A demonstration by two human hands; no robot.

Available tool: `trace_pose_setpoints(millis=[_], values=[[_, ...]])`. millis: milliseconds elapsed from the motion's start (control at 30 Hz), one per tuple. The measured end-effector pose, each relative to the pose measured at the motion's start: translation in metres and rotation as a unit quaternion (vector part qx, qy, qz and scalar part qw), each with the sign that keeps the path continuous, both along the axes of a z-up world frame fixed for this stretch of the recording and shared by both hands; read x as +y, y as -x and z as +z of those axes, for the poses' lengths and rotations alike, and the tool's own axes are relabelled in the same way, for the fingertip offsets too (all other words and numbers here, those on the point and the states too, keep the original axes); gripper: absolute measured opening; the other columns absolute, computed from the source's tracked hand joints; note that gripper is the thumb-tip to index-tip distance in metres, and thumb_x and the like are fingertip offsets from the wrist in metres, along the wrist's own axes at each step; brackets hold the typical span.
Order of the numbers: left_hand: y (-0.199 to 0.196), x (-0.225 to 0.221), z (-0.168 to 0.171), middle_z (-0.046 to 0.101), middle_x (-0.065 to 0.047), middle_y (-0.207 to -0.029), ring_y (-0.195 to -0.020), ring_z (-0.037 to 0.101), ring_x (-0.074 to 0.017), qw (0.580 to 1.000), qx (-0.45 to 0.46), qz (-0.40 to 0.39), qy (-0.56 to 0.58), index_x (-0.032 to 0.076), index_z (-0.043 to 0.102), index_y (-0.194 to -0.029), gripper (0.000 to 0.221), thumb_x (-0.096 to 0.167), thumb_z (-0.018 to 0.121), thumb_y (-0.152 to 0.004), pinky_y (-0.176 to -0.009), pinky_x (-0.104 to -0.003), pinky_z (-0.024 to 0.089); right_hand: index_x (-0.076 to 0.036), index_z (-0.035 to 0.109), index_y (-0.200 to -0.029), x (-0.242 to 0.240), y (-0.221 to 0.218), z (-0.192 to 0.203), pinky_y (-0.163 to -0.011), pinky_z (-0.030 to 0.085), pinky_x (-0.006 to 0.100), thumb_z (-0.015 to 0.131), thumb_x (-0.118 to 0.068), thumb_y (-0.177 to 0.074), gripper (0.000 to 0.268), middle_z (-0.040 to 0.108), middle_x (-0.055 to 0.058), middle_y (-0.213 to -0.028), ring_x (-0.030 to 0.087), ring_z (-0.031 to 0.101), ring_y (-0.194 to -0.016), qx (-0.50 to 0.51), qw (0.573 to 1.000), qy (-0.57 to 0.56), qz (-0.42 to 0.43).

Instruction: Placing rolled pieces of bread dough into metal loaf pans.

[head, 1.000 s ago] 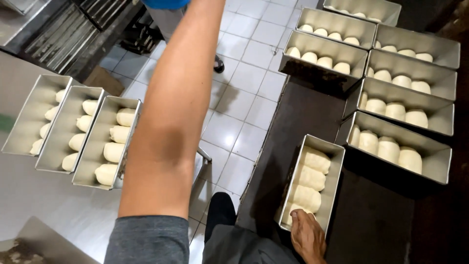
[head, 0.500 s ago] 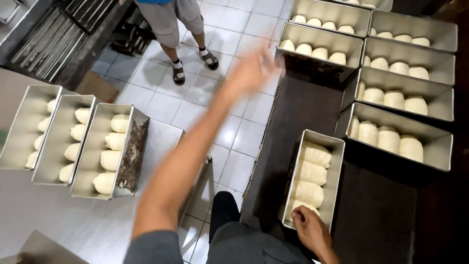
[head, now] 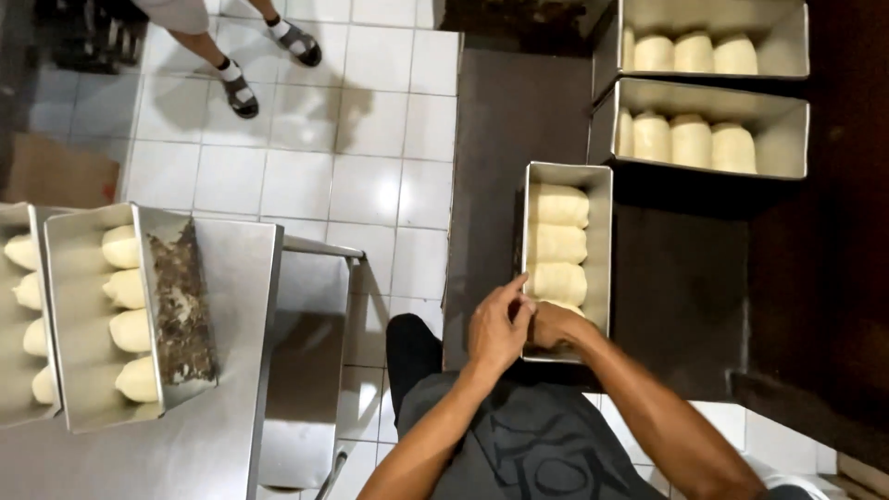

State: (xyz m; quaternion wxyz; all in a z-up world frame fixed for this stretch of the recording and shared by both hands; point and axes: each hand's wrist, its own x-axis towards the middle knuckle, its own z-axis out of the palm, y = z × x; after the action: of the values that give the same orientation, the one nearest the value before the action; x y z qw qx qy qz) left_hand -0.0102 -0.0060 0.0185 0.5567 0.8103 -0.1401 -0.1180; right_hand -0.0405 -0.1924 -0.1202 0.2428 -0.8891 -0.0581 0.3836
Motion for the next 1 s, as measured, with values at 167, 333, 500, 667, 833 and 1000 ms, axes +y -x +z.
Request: trace_pose_setpoints(millis=[167, 333, 500, 667, 833, 1000], values=[[-0.009, 0.003, 0.002, 0.069, -0.015, -0.097, -0.079, 0.070, -0.0295, 0.996, 0.042, 0.079, 0.014, 0.006, 0.071, -0.123, 0.036, 0.011, 0.072, -0.088, -0.073, -0.039, 0.056, -0.005, 0.072, -0.114, -0.003, -0.042, 0.056, -0.094, 0.052, 0.045, 0.052, -0.022, -0.094, 0.034, 0.076, 0.019, -0.113, 0.034, 0.072, -0.105, 0.074, 0.988, -0.056, -0.125], [-0.010, 0.007, -0.022, 0.073, -0.015, -0.093, -0.080, 0.072, -0.0298, 0.998, 0.033, 0.052, 0.021, 0.008, 0.078, -0.113, 0.025, 0.011, 0.074, -0.088, -0.072, -0.038, 0.056, -0.003, 0.072, -0.115, -0.017, -0.070, 0.003, -0.092, 0.054, 0.046, 0.067, -0.023, -0.086, 0.036, 0.074, 0.023, -0.114, 0.036, 0.070, -0.105, 0.005, 0.997, -0.030, -0.067], [-0.019, 0.009, 0.004, 0.073, -0.012, -0.099, -0.088, 0.072, -0.0327, 0.997, 0.038, 0.066, 0.003, 0.010, 0.077, -0.115, 0.028, 0.014, 0.074, -0.087, -0.076, -0.041, 0.056, -0.005, 0.074, -0.111, -0.057, -0.129, -0.043, -0.090, 0.054, 0.046, 0.058, -0.021, -0.085, 0.035, 0.076, 0.022, -0.107, 0.035, 0.071, -0.097, -0.061, 0.991, -0.074, -0.096], [-0.014, 0.010, 0.016, 0.073, -0.006, -0.105, -0.093, 0.071, -0.0335, 0.994, 0.077, 0.041, -0.070, 0.015, 0.076, -0.117, 0.029, 0.019, 0.071, -0.090, -0.077, -0.043, 0.055, -0.003, 0.077, -0.108, -0.057, -0.160, -0.004, -0.087, 0.058, 0.045, 0.060, -0.023, -0.085, 0.035, 0.080, 0.022, -0.103, 0.034, 0.075, -0.094, 0.063, 0.998, 0.018, -0.010], [-0.019, 0.006, 0.000, 0.072, -0.008, -0.105, -0.094, 0.070, -0.0346, 0.996, 0.035, 0.040, -0.074, 0.016, 0.077, -0.118, 0.030, 0.015, 0.069, -0.090, -0.078, -0.044, 0.055, -0.004, 0.074, -0.113, -0.104, -0.202, -0.093, -0.086, 0.053, 0.044, 0.057, -0.026, -0.090, 0.036, 0.075, 0.021, -0.106, 0.033, 0.070, -0.096, -0.087, 0.995, -0.006, -0.057], [-0.011, 0.008, -0.025, 0.072, -0.009, -0.102, -0.093, 0.071, -0.0338, 0.996, 0.040, 0.039, -0.065, 0.014, 0.077, -0.105, 0.015, 0.019, 0.073, -0.092, -0.079, -0.044, 0.055, -0.009, 0.075, -0.114, -0.083, -0.234, -0.033, -0.085, 0.052, 0.040, 0.048, -0.023, -0.091, 0.037, 0.079, 0.012, -0.105, 0.024, 0.070, -0.095, -0.074, 0.986, -0.118, -0.088]])
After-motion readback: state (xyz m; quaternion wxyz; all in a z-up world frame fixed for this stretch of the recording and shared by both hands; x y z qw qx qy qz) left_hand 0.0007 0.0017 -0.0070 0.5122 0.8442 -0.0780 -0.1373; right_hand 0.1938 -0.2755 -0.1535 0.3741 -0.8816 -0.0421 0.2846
